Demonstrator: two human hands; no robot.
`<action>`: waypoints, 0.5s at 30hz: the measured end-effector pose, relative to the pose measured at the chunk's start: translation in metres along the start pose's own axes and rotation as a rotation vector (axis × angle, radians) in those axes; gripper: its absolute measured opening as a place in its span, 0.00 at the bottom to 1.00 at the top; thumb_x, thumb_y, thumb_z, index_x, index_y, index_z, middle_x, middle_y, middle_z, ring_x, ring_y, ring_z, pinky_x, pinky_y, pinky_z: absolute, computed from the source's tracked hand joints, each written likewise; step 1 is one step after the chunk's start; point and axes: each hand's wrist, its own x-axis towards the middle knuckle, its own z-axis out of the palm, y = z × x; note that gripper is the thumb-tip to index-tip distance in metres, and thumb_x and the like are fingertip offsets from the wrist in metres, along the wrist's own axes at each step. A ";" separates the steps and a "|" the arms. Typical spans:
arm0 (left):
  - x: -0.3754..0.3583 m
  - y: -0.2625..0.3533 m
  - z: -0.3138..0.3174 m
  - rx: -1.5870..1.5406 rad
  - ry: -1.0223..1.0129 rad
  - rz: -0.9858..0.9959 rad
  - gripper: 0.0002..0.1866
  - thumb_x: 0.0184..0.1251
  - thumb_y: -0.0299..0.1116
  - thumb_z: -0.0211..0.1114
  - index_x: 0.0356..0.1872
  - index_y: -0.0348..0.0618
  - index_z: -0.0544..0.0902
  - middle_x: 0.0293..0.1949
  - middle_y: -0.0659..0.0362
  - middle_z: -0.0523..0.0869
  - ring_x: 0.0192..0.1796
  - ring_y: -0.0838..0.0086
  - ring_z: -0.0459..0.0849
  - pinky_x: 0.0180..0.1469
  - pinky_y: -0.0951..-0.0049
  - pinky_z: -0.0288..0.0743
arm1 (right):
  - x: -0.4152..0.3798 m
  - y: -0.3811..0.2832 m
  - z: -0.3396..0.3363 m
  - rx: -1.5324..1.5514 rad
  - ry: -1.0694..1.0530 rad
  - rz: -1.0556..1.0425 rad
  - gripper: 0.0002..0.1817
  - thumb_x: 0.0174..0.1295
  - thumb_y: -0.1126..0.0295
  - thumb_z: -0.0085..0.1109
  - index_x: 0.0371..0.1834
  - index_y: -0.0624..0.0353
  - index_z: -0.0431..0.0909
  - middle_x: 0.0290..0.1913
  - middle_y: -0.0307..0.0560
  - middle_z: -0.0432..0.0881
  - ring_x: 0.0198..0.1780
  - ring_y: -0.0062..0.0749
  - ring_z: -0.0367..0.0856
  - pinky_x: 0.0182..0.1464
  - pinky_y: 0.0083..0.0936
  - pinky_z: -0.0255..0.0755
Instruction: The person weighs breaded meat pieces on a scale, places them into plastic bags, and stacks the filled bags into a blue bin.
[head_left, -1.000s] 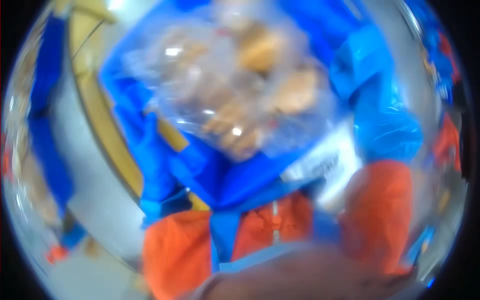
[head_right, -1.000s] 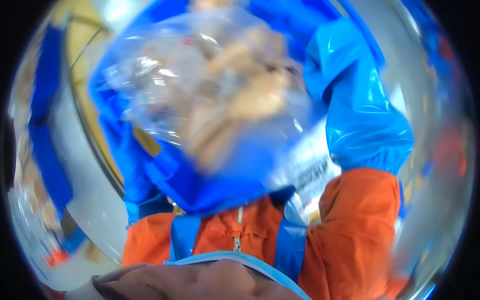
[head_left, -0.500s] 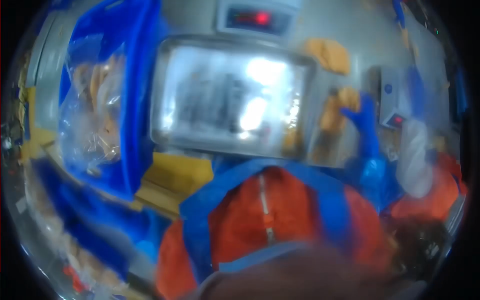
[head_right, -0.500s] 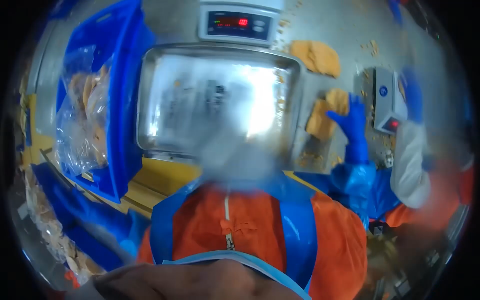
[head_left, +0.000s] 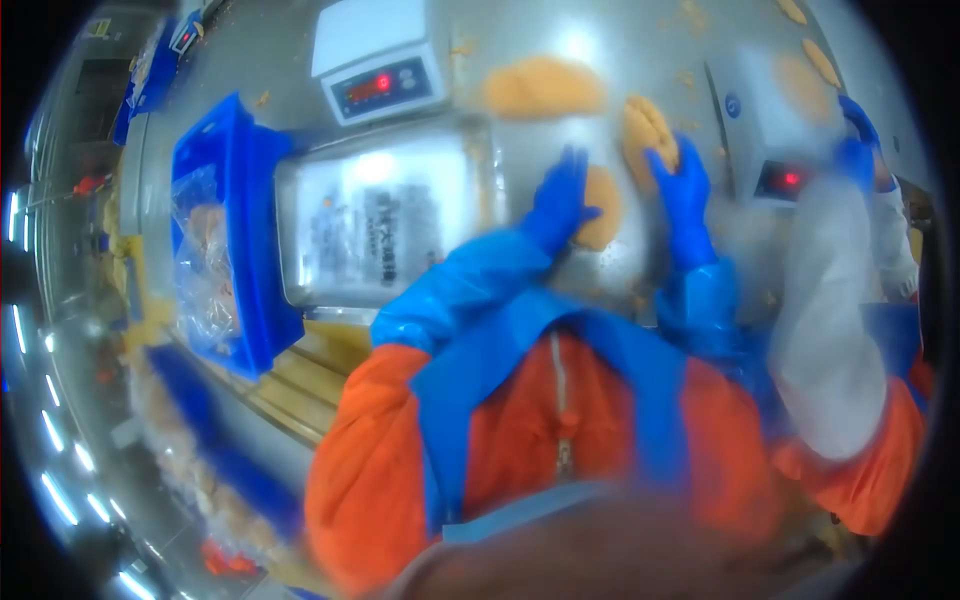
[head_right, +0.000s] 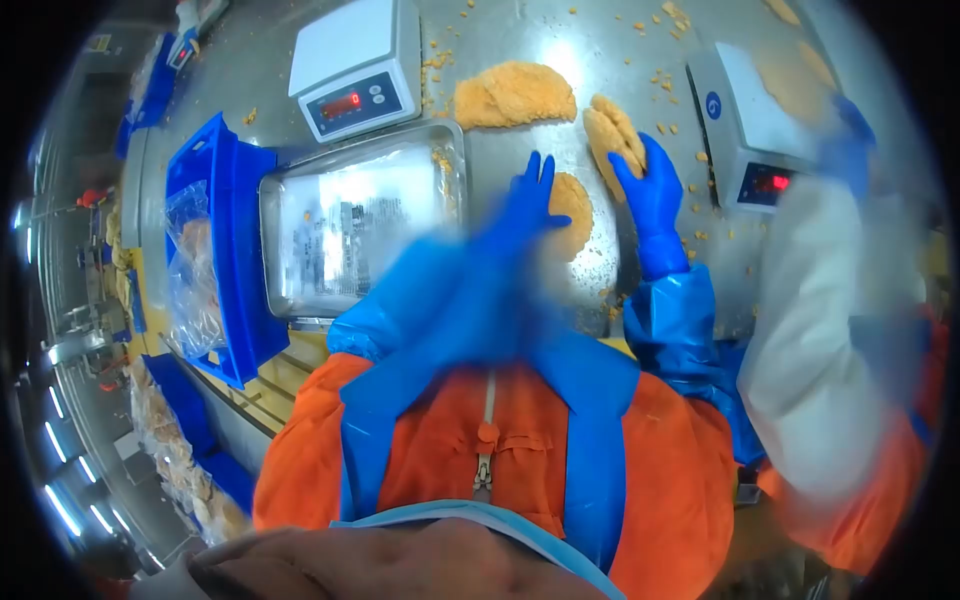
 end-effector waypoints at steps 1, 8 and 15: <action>0.001 0.000 -0.005 0.013 -0.016 0.003 0.54 0.43 0.46 0.73 0.68 0.35 0.52 0.68 0.41 0.55 0.69 0.48 0.55 0.68 0.54 0.51 | 0.003 -0.001 0.001 0.008 0.013 -0.018 0.37 0.46 0.62 0.72 0.60 0.60 0.68 0.52 0.59 0.76 0.52 0.46 0.77 0.53 0.33 0.71; 0.010 -0.005 -0.075 -1.399 -0.329 -0.376 0.29 0.60 0.40 0.64 0.58 0.35 0.69 0.53 0.49 0.77 0.52 0.62 0.79 0.58 0.62 0.70 | 0.005 -0.025 -0.070 1.181 -0.410 0.582 0.29 0.58 0.71 0.57 0.64 0.64 0.61 0.57 0.54 0.73 0.56 0.40 0.75 0.59 0.35 0.69; -0.017 0.004 -0.091 -1.656 0.004 -0.378 0.34 0.64 0.53 0.56 0.64 0.41 0.64 0.61 0.52 0.70 0.62 0.61 0.70 0.61 0.66 0.66 | -0.077 -0.014 0.045 1.714 -0.502 1.011 0.34 0.58 0.68 0.59 0.68 0.59 0.57 0.63 0.50 0.67 0.63 0.40 0.66 0.65 0.38 0.60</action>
